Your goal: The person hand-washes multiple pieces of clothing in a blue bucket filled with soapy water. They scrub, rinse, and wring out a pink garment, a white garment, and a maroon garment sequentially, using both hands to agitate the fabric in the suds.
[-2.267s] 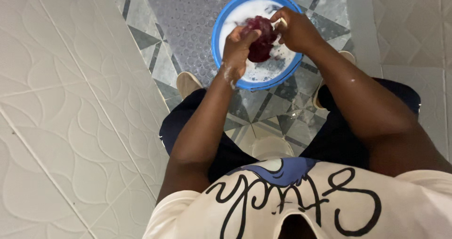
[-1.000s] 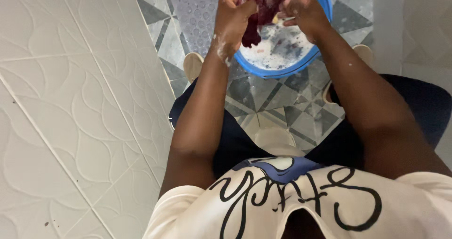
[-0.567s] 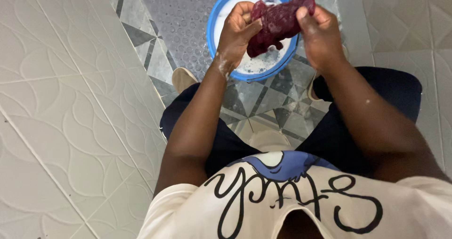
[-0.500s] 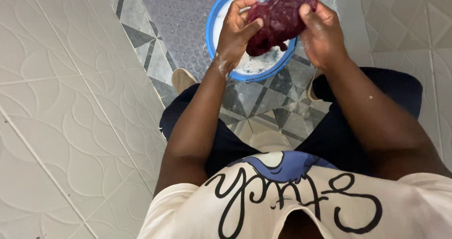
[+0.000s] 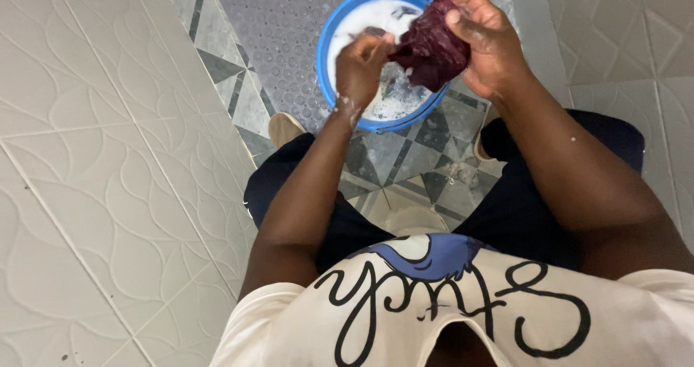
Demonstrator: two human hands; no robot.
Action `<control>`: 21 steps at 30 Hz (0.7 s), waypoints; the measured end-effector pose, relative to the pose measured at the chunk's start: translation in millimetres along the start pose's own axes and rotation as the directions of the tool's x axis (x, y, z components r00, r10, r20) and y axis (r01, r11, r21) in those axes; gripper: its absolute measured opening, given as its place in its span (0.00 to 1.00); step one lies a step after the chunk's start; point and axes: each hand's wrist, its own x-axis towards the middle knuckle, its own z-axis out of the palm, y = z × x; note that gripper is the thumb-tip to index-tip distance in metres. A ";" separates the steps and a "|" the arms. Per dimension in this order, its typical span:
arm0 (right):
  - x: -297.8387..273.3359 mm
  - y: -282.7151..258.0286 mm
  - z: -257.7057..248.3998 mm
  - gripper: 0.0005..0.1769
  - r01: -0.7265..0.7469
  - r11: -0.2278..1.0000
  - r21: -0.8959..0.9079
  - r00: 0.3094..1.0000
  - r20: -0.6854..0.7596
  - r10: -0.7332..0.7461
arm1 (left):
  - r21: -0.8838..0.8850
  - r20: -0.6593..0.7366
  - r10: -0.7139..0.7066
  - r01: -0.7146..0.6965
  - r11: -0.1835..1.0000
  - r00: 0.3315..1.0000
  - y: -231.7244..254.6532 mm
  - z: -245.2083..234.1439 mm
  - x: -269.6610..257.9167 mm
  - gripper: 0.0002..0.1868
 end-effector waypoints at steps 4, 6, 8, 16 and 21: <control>1.2 3.1 10.8 0.36 -0.061 0.998 0.002 0.998 -0.010 0.061 | -0.502 0.373 -0.026 0.225 0.835 0.928 3.8 18.6 -10.1 0.48; -4.5 0.6 18.4 0.40 -0.116 0.991 -0.065 0.993 -0.005 0.116 | -0.651 0.441 0.019 0.305 0.696 0.897 5.3 21.3 -10.6 0.49; -8.9 -1.2 27.0 0.40 -0.061 0.988 -0.139 0.995 0.065 0.071 | -0.738 0.482 0.004 0.403 0.541 0.876 7.6 21.5 -7.1 0.45; -19.2 1.0 25.6 0.26 -0.249 0.849 -0.465 0.965 -0.192 0.178 | -0.900 0.180 0.106 0.120 0.419 0.978 -5.8 15.0 -2.0 0.23; -19.0 24.1 4.4 0.22 -0.449 0.759 -0.472 0.871 -0.421 0.254 | -0.973 0.101 0.219 0.051 0.223 0.971 12.6 -1.4 -14.8 0.10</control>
